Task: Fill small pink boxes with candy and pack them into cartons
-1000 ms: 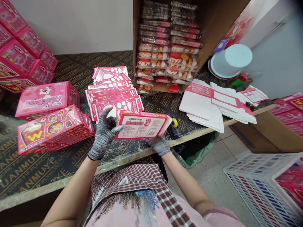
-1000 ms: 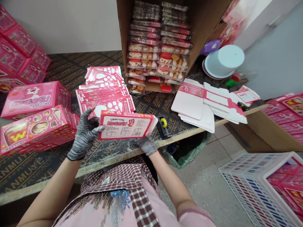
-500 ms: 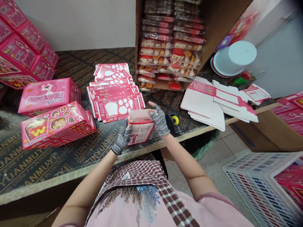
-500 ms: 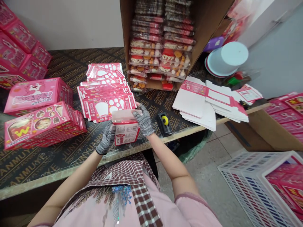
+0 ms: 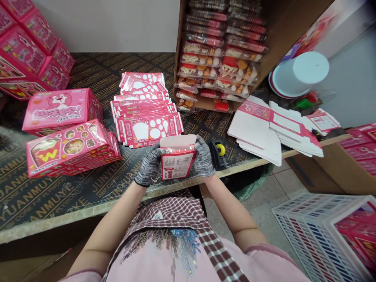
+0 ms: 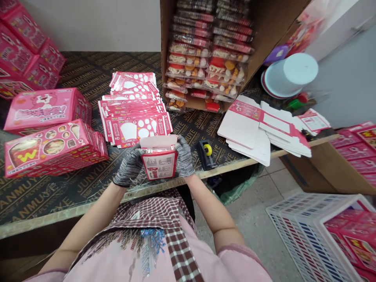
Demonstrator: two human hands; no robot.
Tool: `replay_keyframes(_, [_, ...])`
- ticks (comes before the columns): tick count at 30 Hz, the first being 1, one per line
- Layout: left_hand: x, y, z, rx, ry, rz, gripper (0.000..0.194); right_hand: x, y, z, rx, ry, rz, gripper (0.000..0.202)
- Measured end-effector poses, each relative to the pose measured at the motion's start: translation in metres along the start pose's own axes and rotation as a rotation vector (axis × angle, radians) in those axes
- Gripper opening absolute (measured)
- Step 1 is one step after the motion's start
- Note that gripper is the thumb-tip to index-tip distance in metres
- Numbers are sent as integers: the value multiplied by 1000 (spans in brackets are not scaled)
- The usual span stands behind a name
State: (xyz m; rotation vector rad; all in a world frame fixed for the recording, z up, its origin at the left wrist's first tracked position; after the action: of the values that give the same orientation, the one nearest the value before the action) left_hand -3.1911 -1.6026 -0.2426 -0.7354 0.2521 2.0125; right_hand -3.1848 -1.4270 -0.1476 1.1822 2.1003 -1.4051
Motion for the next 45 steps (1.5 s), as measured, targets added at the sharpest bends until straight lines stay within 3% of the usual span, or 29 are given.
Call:
replay_keyframes(4, [-20, 53, 6, 508, 9, 301, 24, -7, -23, 9, 150, -4, -33, 18])
replay_keyframes(7, [-31, 62, 20, 735, -108, 364, 18, -17, -33, 18, 190, -34, -86, 29])
replay_keyframes(11, [-31, 70, 19, 935, -98, 380, 18, -23, -43, 14, -99, -28, -123, 21])
replay_keyframes(16, [-20, 70, 21, 899, -114, 277, 18, -9, -62, 8, -315, -105, -129, 14])
replay_keyframes(21, [-42, 73, 44, 1120, -196, 456, 11, 0, -70, 4, -319, -202, -86, 13])
replay_keyframes(25, [-58, 71, 48, 1219, -257, 543, 10, -9, -68, 4, -266, -272, -97, 11])
replay_keyframes(30, [-52, 72, 45, 1095, -288, 427, 8, -13, -66, 0, -235, -263, -80, 11])
replay_keyframes(33, [-53, 71, 53, 1123, -307, 407, 9, -10, -66, -3, -220, -271, -46, 16])
replay_keyframes(37, [-66, 72, 61, 1268, -364, 529, 11, -14, -70, -1, -227, -334, -67, 21])
replay_keyframes(40, [-68, 77, 57, 1442, -298, 619, 12, -25, -70, 9, -281, -428, -110, 21])
replay_keyframes(42, [-63, 73, 63, 1606, -269, 622, 13, -32, -69, 13, -328, -434, -128, 21])
replay_keyframes(45, [-52, 56, 82, 1785, -343, 580, 25, -40, -71, 6, -386, -399, -163, 15])
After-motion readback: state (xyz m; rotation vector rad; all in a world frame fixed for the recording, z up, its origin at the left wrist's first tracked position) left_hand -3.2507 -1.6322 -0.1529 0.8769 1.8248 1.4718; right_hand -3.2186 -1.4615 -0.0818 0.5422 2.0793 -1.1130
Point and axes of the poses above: each hand's wrist, its own x-axis towards the middle knuckle, its own z-axis out of the palm, y = z × x, the point moved 9 cm from there along x, towards the middle knuckle, and after that the axes turned 14 degrees about -y, right-handed, at the moved point
